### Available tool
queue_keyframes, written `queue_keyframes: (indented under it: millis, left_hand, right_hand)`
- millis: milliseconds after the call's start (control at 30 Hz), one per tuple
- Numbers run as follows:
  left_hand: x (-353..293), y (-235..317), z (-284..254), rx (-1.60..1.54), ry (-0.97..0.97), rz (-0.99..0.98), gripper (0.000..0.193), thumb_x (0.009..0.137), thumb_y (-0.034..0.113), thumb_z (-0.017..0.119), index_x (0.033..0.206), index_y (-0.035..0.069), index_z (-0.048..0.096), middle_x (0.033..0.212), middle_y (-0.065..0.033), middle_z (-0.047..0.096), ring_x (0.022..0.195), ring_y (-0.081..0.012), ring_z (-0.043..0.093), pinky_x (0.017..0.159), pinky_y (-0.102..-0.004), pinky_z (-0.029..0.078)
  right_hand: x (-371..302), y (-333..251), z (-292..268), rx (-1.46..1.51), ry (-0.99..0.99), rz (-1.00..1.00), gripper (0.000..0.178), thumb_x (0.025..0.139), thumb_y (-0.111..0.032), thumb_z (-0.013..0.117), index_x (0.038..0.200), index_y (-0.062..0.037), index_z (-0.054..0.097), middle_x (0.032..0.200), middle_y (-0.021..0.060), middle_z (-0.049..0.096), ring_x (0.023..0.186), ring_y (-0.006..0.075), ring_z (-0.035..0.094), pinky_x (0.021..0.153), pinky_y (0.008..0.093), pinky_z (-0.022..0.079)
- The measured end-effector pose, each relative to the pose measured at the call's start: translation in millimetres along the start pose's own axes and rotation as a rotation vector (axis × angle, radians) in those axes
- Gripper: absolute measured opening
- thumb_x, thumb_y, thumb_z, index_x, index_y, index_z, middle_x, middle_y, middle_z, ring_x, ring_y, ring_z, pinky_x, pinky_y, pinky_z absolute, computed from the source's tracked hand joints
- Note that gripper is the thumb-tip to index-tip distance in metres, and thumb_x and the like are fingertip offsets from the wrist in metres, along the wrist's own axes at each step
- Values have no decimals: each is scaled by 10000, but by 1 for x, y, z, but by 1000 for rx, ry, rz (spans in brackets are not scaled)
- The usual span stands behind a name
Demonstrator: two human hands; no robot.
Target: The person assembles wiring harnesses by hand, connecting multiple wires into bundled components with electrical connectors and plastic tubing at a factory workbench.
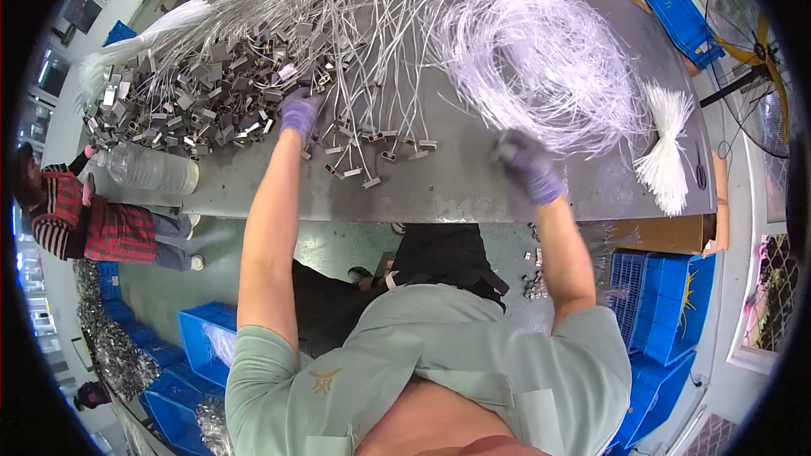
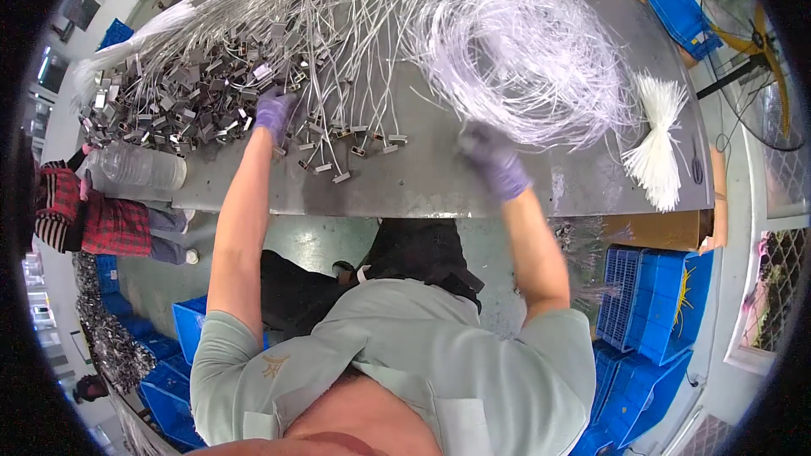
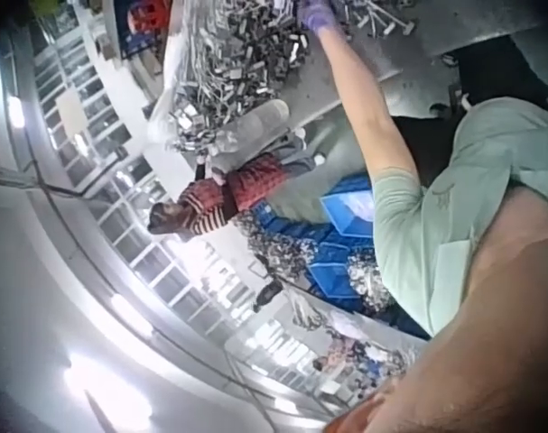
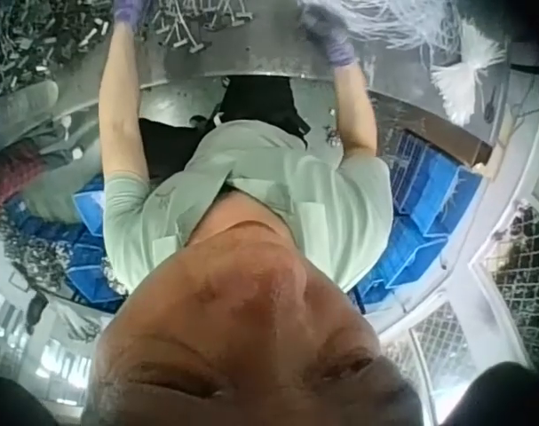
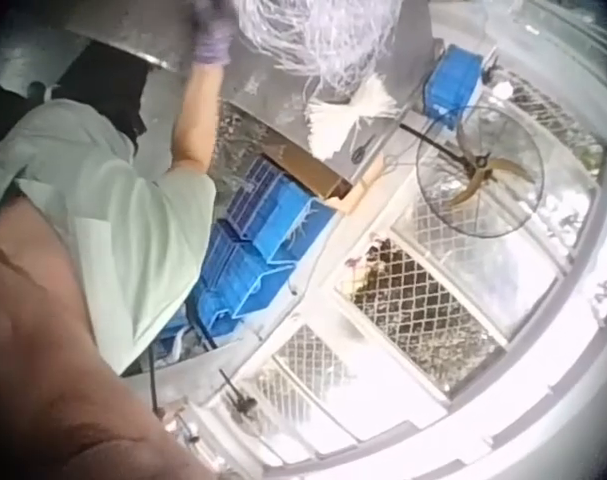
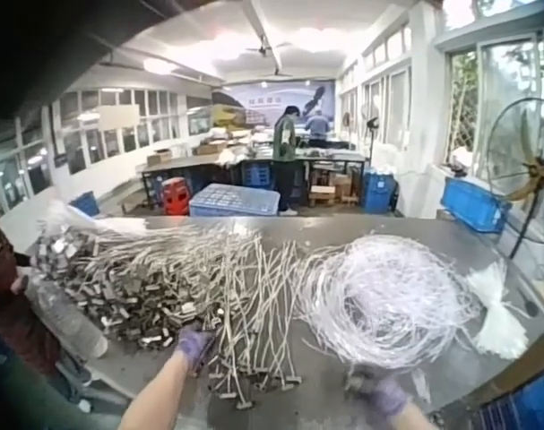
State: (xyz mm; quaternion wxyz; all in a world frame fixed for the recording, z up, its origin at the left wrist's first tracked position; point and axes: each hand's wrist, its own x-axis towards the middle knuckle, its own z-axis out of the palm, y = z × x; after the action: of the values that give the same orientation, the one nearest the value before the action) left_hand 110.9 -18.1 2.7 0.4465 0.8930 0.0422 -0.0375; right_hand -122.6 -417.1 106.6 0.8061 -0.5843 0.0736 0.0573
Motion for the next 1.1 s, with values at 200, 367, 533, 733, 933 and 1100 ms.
queue_keyframes:
  millis: [200, 367, 533, 733, 933, 1100]
  left_hand:
    - [-100, 40, -52, -413, -54, 50, 248, 790, 126, 584, 984, -23, 624, 746, -15, 580, 638, -99, 507, 580, -245, 428]
    - [-175, 16, -86, -551, -58, 5, 235, 854, 233, 570, 879, -1, 558, 706, -26, 518, 622, -101, 490, 547, -236, 407]
    - [-257, -2, -110, -424, 159, 44, 323, 901, 303, 493, 728, 31, 490, 544, -31, 432, 457, -110, 401, 456, -246, 328]
    - [-347, -73, -136, -418, 248, 128, 347, 910, 305, 486, 662, 67, 439, 532, -33, 401, 429, -116, 397, 415, -228, 301]
    - [-410, -98, -123, -1188, 87, -82, 363, 928, 310, 466, 649, 78, 438, 541, -33, 374, 433, -139, 347, 428, -276, 344]
    - [-419, -94, -103, -1374, -38, -41, 372, 930, 315, 453, 649, 72, 435, 533, -29, 366, 440, -149, 351, 420, -282, 329]
  right_hand:
    - [44, -130, -82, -151, 81, -374, 259, 855, -233, 581, 999, -17, 580, 750, 40, 570, 564, 121, 494, 540, 234, 394]
    - [77, -201, -133, -212, 39, -272, 322, 860, -207, 569, 1092, 15, 546, 772, 42, 570, 539, 114, 482, 487, 220, 369]
    - [82, -260, -150, -255, 27, -284, 340, 891, -220, 529, 1114, 35, 550, 760, 14, 537, 545, 115, 435, 488, 214, 331]
    - [92, -305, -163, -180, 46, -443, 333, 880, -224, 555, 1139, -15, 556, 809, 0, 568, 588, 101, 441, 502, 224, 328]
    - [67, -342, -116, -91, 186, -612, 156, 819, -252, 572, 782, -101, 567, 603, 50, 532, 472, 186, 445, 442, 325, 364]
    - [67, -351, -98, -116, 277, -823, 261, 814, -207, 523, 1058, -116, 545, 738, 86, 539, 532, 197, 441, 479, 338, 321]
